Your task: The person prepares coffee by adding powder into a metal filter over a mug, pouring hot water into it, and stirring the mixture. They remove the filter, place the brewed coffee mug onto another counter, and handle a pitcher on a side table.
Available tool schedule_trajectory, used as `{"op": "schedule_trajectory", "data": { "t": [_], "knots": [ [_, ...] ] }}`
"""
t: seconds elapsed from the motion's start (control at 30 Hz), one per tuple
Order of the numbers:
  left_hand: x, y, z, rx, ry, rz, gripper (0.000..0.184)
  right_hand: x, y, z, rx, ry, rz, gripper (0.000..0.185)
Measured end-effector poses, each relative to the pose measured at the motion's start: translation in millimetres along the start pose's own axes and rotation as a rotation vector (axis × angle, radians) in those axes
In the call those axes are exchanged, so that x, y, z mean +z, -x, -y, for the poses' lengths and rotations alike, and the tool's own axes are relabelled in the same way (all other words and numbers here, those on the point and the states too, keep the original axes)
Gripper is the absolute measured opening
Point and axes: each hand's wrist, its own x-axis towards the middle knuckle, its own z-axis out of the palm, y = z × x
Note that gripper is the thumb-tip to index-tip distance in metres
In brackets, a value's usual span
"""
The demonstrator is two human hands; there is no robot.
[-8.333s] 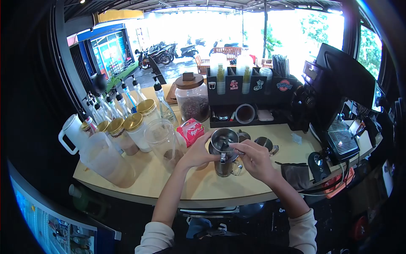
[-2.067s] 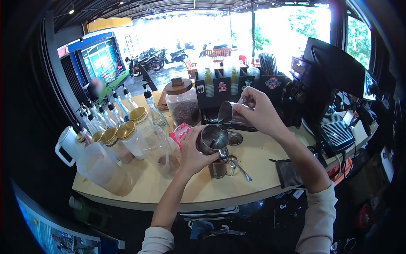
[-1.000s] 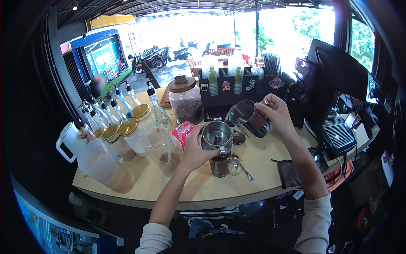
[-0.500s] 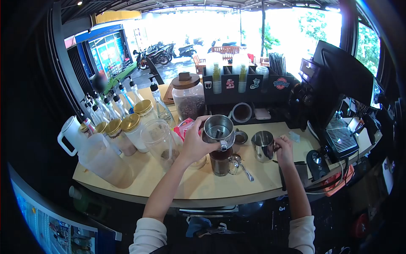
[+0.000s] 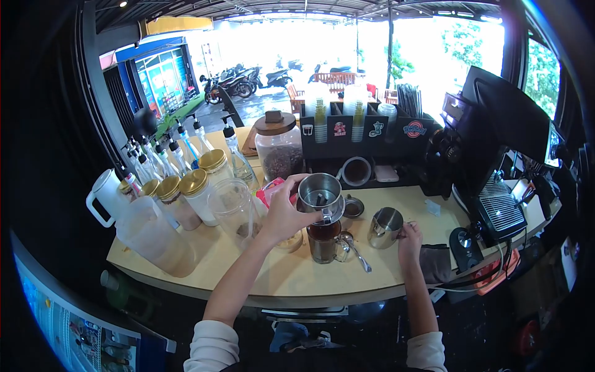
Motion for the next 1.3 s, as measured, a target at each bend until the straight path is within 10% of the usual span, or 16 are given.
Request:
{"op": "schedule_trajectory", "data": {
  "t": [1.3],
  "knots": [
    [8, -3, -3, 0.045, 0.016, -0.055, 0.092, -5, 11, -5, -0.136, 0.359, 0.037, 0.020]
  ]
}}
